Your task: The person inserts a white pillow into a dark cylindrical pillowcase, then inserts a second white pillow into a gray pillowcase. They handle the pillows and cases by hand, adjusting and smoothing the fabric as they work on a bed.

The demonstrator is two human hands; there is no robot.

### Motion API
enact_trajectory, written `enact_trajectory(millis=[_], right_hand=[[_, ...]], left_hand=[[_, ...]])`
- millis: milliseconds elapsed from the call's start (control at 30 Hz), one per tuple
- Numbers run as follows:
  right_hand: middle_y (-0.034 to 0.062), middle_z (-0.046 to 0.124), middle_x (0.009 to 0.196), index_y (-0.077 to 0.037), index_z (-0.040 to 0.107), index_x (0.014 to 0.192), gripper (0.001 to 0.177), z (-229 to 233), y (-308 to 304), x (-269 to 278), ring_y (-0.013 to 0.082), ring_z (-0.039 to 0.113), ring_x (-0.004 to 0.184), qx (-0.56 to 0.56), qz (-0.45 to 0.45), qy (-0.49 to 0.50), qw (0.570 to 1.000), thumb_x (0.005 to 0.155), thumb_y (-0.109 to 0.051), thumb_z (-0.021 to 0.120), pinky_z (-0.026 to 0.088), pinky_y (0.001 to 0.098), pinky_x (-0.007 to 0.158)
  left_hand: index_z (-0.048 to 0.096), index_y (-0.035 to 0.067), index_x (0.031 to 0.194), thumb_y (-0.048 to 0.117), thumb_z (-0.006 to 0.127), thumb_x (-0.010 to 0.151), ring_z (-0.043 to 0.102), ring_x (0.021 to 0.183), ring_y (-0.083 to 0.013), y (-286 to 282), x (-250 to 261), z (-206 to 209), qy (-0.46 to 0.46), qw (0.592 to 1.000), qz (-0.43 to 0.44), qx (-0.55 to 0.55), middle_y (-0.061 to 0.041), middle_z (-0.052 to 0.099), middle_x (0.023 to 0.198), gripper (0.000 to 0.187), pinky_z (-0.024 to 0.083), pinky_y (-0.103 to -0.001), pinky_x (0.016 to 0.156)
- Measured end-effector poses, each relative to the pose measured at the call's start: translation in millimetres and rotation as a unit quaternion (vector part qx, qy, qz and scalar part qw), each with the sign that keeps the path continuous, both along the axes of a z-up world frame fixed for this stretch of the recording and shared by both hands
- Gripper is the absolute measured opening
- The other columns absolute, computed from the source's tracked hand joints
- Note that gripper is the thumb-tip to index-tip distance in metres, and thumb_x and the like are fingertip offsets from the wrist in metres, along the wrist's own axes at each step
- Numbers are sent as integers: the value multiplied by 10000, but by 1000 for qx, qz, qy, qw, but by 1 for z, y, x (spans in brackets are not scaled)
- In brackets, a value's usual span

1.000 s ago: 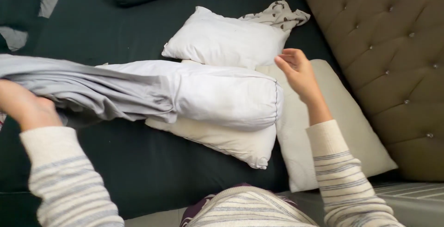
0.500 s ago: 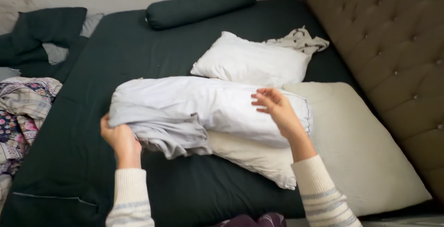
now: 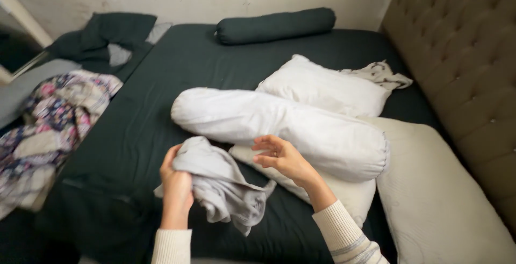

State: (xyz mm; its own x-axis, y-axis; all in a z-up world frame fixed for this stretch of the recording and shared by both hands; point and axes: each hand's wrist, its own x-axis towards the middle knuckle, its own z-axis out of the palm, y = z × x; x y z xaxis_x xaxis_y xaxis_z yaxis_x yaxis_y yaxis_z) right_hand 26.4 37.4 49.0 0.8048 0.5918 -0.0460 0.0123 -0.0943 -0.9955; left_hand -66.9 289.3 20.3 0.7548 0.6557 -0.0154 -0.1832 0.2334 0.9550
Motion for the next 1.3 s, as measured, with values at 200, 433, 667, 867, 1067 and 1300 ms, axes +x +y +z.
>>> enact_trajectory(millis=[200, 433, 667, 867, 1067, 1300], right_hand=[[169, 398, 1554, -119, 263, 1580, 1155, -7, 64, -66, 278, 589, 1266, -113, 153, -15, 982, 634, -301, 902, 514, 411, 1019], [198, 501, 1522, -71, 429, 1527, 996, -33, 153, -121, 296, 671, 1206, -153, 269, -14, 951, 697, -446, 834, 538, 403, 1011], [185, 578, 1452, -63, 496, 1464, 802, -48, 206, -98, 269, 669, 1198, -181, 269, -12, 946, 799, -408, 784, 546, 381, 979], [156, 637, 1389, -61, 530, 1434, 694, -54, 263, -57, 241, 654, 1198, -165, 203, 36, 965, 844, -356, 744, 571, 357, 926], [131, 698, 1309, -46, 569, 1391, 620, -61, 305, -12, 212, 694, 1118, -136, 88, 74, 984, 863, -333, 722, 568, 343, 905], [112, 705, 1279, -57, 564, 1393, 591, -53, 294, 43, 195, 688, 1108, -105, -81, 75, 988, 876, -304, 710, 566, 344, 897]], left_hand=[[657, -2, 1172, 42, 582, 960, 654, 982, -145, 28, -64, 3, 24, 1000, 10, 9, -95, 715, 1087, 228, 530, -291, 863], [689, 62, 1156, 16, 652, 900, 655, 954, -166, 144, -182, -37, 77, 978, 191, 26, -62, 699, 1079, 263, 553, -335, 814], [640, 2, 1141, -26, 712, 921, 647, 1160, -243, 371, -317, -106, 130, 828, 442, 320, -129, 657, 1227, 233, 543, -358, 1029], [603, 45, 1429, 132, 965, 538, 645, 1234, -391, 518, -273, -122, 552, 718, -4, 424, -266, 669, 1331, 966, 524, -442, 1038], [607, 81, 1410, 399, 896, 672, 677, 1242, -326, 466, -100, -145, 423, 816, -178, 352, -192, 692, 1357, 854, 542, -405, 1018], [605, 88, 1348, 364, 807, 782, 578, 1314, -308, 346, 58, -82, 180, 890, -209, 364, -140, 561, 1443, 661, 513, -407, 996]])
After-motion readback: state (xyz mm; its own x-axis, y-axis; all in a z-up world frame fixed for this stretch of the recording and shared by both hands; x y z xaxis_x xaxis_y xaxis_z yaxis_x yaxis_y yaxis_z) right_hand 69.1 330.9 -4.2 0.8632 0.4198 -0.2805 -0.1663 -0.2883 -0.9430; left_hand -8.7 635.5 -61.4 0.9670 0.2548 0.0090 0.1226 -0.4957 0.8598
